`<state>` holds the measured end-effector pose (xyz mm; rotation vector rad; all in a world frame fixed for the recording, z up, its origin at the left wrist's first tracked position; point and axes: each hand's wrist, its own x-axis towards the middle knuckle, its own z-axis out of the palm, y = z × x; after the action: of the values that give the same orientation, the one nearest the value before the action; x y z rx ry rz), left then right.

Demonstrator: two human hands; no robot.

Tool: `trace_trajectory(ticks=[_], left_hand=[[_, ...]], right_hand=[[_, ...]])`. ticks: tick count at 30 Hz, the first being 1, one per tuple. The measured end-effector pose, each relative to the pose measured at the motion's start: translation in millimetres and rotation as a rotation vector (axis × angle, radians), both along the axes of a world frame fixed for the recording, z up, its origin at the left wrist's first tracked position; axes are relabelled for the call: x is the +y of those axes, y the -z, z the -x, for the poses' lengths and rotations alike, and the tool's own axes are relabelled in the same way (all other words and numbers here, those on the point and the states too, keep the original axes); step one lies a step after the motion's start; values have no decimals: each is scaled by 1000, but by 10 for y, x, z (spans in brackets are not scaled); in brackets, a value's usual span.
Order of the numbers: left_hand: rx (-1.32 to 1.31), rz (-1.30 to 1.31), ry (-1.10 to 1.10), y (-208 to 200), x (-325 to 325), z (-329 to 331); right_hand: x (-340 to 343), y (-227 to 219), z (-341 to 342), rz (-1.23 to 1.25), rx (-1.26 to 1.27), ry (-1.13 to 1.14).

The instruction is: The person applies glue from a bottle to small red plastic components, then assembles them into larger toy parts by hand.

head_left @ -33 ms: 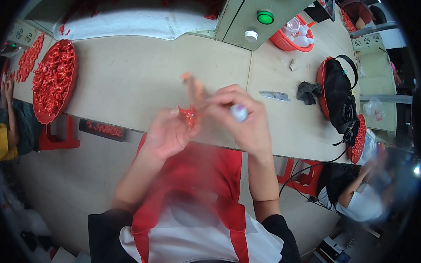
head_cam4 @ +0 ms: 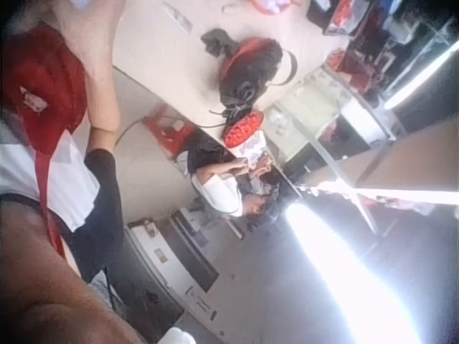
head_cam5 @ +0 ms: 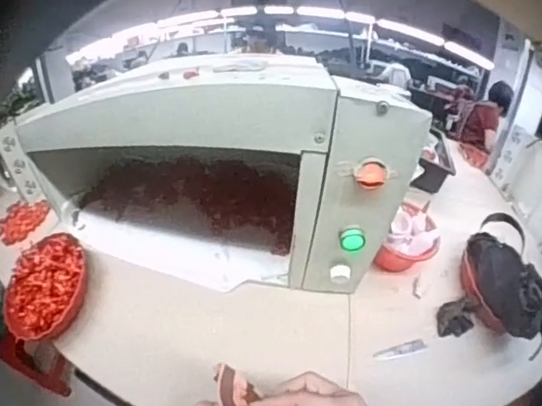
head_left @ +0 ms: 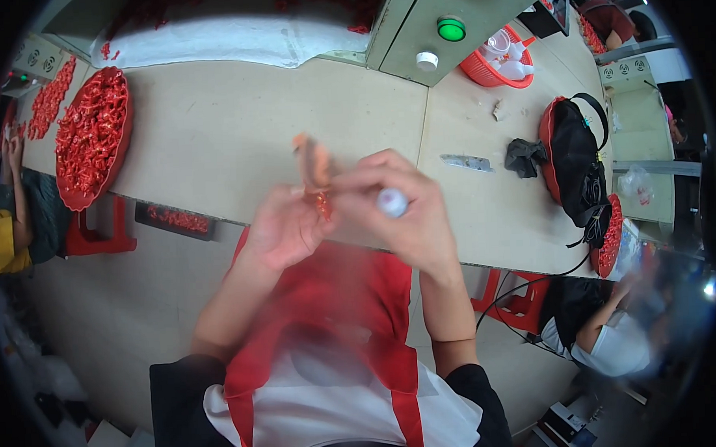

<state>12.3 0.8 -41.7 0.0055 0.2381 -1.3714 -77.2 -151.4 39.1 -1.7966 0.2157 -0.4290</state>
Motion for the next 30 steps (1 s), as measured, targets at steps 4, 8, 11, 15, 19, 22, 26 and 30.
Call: trace_trajectory(ticks=[4, 8, 11, 15, 19, 22, 26, 30], left_hand=[[-153, 2, -116, -90, 12, 14], [-370, -156, -130, -132, 73, 48], [-585, -257, -78, -258, 96, 36], [-789, -314, 57, -246, 147, 4], [-793, -260, 97, -213, 123, 43], [-713, -208, 195, -203, 96, 13], [-206, 83, 174, 37, 71, 18], [21, 198, 125, 30, -1, 29]], right_hand=[[104, -142, 10, 173, 139, -45], [73, -213, -25, 329, 248, -72], [63, -249, -34, 400, 259, -95], [29, -283, -34, 399, 300, -191], [-101, -330, -77, 464, 316, -363], [-233, -265, -74, 453, 247, -407], [-460, -85, -59, 361, 231, 131], [-610, 294, -28, 579, 248, 551]])
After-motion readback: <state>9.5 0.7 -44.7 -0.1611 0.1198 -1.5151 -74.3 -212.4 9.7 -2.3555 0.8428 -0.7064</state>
